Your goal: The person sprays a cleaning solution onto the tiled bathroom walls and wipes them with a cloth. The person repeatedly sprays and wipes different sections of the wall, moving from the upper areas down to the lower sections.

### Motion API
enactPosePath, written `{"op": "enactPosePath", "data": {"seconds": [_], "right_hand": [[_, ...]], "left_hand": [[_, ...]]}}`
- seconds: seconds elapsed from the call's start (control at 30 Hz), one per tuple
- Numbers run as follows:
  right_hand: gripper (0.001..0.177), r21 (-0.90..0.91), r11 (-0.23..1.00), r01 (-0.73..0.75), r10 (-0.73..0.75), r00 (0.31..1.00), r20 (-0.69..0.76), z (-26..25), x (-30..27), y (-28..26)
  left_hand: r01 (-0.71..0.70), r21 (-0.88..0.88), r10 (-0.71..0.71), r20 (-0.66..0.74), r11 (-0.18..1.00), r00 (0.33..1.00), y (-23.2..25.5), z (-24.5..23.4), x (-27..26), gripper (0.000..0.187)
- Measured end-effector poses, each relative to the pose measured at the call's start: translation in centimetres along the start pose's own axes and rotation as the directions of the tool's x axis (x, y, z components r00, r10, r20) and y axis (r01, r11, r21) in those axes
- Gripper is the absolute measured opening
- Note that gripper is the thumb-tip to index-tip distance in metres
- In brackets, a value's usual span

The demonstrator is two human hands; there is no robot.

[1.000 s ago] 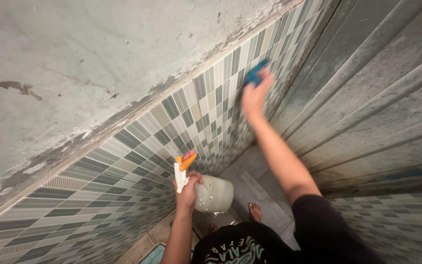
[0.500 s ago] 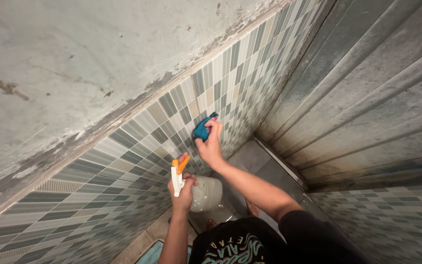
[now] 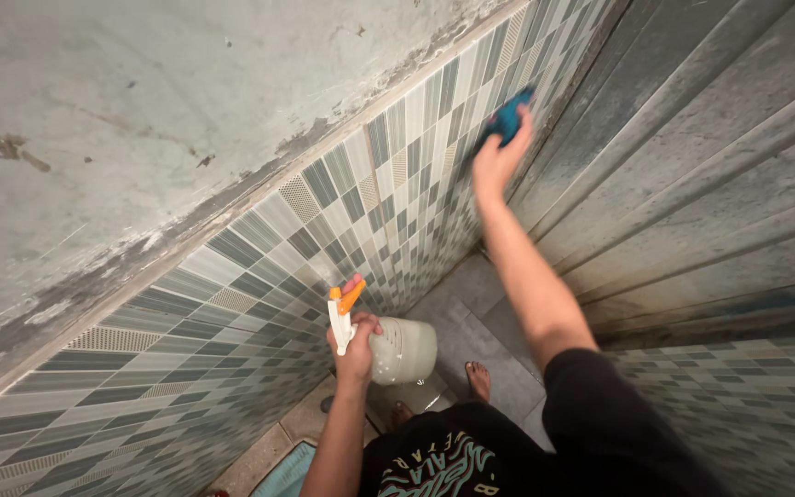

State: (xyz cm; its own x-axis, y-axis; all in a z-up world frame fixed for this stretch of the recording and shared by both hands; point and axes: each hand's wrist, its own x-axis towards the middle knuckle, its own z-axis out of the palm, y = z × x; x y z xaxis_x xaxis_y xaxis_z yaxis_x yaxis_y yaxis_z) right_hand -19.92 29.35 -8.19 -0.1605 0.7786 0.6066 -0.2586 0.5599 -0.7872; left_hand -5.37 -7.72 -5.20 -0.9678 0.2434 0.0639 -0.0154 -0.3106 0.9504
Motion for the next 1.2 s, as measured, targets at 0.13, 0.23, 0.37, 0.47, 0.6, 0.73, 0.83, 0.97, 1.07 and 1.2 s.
{"op": "enactPosePath", "data": {"seconds": [0.13, 0.23, 0.37, 0.47, 0.6, 0.73, 0.83, 0.97, 1.07, 1.2], "right_hand": [[0.055, 0.024, 0.97, -0.242, 0.235, 0.958, 0.165, 0.3, -11.5, -4.8], [0.053, -0.05, 0.983, -0.179, 0.183, 0.882, 0.434, -1.1, -19.7, -9.0], [0.053, -0.054, 0.962, -0.269, 0.253, 0.798, 0.548, -1.8, -21.5, -9.9], [0.049, -0.001, 0.962, -0.274, 0.251, 0.883, 0.397, -1.6, -16.6, -6.3], [0.054, -0.105, 0.991, -0.086, 0.096, 0.99, 0.098, -1.0, -6.1, 1.6], [0.064, 0.039, 0.954, -0.298, 0.298, 0.955, 0.011, -0.1, -4.1, 6.3], [0.067, 0.042, 0.904, -0.425, 0.422, 0.904, 0.065, 1.0, -9.7, 4.7], [0.069, 0.04, 0.762, -0.647, 0.605, 0.732, 0.313, 0.4, -21.8, -1.6], [0.064, 0.084, 0.402, -0.912, 0.759, 0.383, 0.527, -0.8, -26.5, -4.0], [0.048, 0.159, 0.394, -0.905, 0.773, 0.42, 0.476, -0.9, -22.9, 0.2]], "left_hand": [[0.025, 0.061, -0.024, -0.02, 0.998, 1.0, -0.2, -0.9, -0.8, 0.07], [0.04, 0.099, -0.039, -0.007, 0.994, 0.999, -0.3, -1.7, -0.8, 0.07], [0.022, 0.102, -0.026, 0.042, 0.995, 0.999, -0.7, -2.2, -0.7, 0.068], [0.03, 0.066, -0.034, 0.057, 0.997, 0.998, -1.3, -2.4, -0.8, 0.068], [0.033, 0.039, -0.036, 0.09, 0.999, 0.995, -2.4, -2.0, -0.3, 0.07], [0.066, 0.062, -0.07, 0.057, 0.996, 0.996, -4.2, -1.1, 0.2, 0.068], [0.057, 0.077, -0.061, 0.054, 0.995, 0.997, -5.2, -1.2, 0.4, 0.068], [0.079, 0.083, -0.081, 0.024, 0.993, 0.996, -6.0, -2.5, -0.4, 0.071], [0.079, 0.181, -0.086, 0.034, 0.98, 0.996, -6.0, -3.6, -1.2, 0.071], [0.086, 0.132, -0.099, 0.095, 0.988, 0.991, -5.7, -3.7, -1.9, 0.071]]}}
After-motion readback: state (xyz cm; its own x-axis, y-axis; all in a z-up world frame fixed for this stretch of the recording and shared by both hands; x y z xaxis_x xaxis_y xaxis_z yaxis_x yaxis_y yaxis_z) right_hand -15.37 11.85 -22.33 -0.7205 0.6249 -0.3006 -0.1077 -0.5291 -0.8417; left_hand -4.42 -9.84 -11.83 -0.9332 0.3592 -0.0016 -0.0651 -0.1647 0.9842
